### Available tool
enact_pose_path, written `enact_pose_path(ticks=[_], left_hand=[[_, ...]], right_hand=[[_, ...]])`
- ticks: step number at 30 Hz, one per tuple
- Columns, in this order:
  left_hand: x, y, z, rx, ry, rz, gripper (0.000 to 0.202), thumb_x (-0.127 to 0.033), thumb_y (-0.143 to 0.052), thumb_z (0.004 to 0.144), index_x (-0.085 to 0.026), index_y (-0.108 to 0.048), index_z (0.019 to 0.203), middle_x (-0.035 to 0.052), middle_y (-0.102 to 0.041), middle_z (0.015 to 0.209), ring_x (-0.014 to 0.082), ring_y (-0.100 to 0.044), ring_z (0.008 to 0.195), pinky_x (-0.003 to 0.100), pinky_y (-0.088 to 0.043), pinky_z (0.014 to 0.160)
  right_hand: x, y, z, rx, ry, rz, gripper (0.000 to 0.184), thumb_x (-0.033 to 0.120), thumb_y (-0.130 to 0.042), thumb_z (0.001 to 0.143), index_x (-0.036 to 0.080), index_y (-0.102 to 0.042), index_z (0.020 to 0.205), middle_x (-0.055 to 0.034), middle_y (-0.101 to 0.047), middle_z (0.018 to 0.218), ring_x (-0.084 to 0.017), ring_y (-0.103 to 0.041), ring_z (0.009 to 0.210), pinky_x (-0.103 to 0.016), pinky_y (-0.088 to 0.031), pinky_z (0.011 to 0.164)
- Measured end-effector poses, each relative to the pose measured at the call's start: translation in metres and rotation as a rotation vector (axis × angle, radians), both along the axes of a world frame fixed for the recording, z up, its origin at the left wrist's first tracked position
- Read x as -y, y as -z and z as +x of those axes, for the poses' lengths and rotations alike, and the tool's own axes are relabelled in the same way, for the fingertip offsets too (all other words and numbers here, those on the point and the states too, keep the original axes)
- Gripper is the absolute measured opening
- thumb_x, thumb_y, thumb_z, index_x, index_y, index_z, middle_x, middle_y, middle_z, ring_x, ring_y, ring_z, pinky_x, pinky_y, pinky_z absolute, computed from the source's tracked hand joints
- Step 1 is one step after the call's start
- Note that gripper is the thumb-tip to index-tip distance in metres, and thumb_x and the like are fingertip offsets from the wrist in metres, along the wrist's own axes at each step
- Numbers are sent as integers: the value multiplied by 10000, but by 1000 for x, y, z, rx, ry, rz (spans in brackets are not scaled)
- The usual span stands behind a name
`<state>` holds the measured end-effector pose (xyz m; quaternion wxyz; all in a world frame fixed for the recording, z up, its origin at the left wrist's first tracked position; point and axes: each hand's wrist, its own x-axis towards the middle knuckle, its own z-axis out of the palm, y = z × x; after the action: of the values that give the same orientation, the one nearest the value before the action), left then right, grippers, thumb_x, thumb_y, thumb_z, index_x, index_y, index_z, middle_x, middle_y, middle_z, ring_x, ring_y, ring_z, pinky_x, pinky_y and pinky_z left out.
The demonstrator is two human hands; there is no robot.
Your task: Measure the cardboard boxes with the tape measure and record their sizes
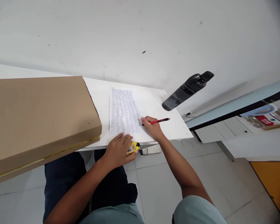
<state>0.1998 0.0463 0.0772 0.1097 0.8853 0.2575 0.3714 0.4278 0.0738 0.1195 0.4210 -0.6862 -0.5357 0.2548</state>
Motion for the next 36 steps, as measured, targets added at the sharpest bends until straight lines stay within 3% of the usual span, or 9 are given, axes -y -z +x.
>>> enact_pose_path(ticks=[36], left_hand=[[1,2,0,-8,0,-18,248,-358,-636,873,-194,-602,1055,105,-768,1174,255,-744,1112,435,-551,1106]], right_hand=[[2,1,0,-8,66,36,388,459,-568,813,251,-384,542,47,-354,542,-147,-365,598,-314,-310,586]])
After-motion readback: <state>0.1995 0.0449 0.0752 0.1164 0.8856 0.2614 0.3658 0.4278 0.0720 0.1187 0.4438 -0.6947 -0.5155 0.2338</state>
